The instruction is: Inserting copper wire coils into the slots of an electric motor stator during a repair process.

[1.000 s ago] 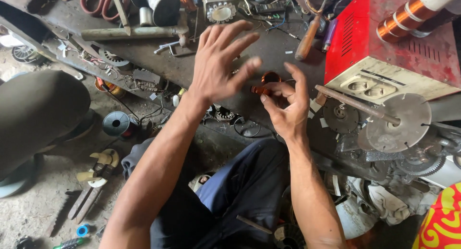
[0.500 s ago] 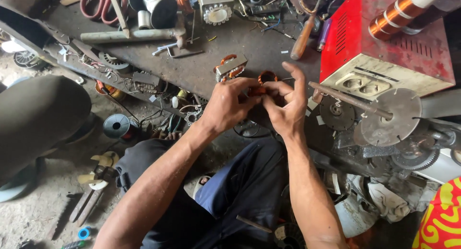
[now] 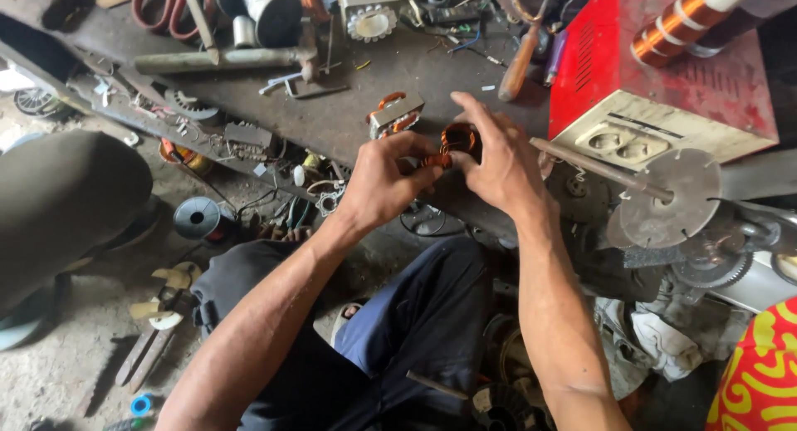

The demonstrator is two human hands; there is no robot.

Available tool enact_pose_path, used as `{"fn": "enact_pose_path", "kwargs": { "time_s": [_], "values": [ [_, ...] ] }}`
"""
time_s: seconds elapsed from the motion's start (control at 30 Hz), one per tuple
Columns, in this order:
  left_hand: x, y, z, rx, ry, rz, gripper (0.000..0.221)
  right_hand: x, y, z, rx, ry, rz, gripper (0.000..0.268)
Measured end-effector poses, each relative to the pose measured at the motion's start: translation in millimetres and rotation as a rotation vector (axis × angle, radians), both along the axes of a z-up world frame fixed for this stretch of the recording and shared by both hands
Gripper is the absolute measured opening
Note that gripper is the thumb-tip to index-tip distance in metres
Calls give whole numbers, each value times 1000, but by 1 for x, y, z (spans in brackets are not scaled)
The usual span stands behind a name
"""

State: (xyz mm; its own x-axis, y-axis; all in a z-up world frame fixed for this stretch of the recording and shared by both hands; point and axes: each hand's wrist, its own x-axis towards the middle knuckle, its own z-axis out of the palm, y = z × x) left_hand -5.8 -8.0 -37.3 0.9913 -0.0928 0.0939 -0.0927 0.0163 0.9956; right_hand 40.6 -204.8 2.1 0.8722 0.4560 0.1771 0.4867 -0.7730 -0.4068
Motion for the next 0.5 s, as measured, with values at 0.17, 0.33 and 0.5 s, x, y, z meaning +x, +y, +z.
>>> {"fn": "enact_pose_path", "kwargs": {
  "time_s": [0.17,0.33,0.5],
  "values": [
    [2,2,-7,-183,72,-34,23,-10,-6,-3,151,-84,19,86],
    [1,3,-2,-289,95,-30,20,-27,-7,-14,665,138,84,85],
    [1,0,0,-374,139,-10,22,-23,1,-33,962,426,170,98]
  ]
}}
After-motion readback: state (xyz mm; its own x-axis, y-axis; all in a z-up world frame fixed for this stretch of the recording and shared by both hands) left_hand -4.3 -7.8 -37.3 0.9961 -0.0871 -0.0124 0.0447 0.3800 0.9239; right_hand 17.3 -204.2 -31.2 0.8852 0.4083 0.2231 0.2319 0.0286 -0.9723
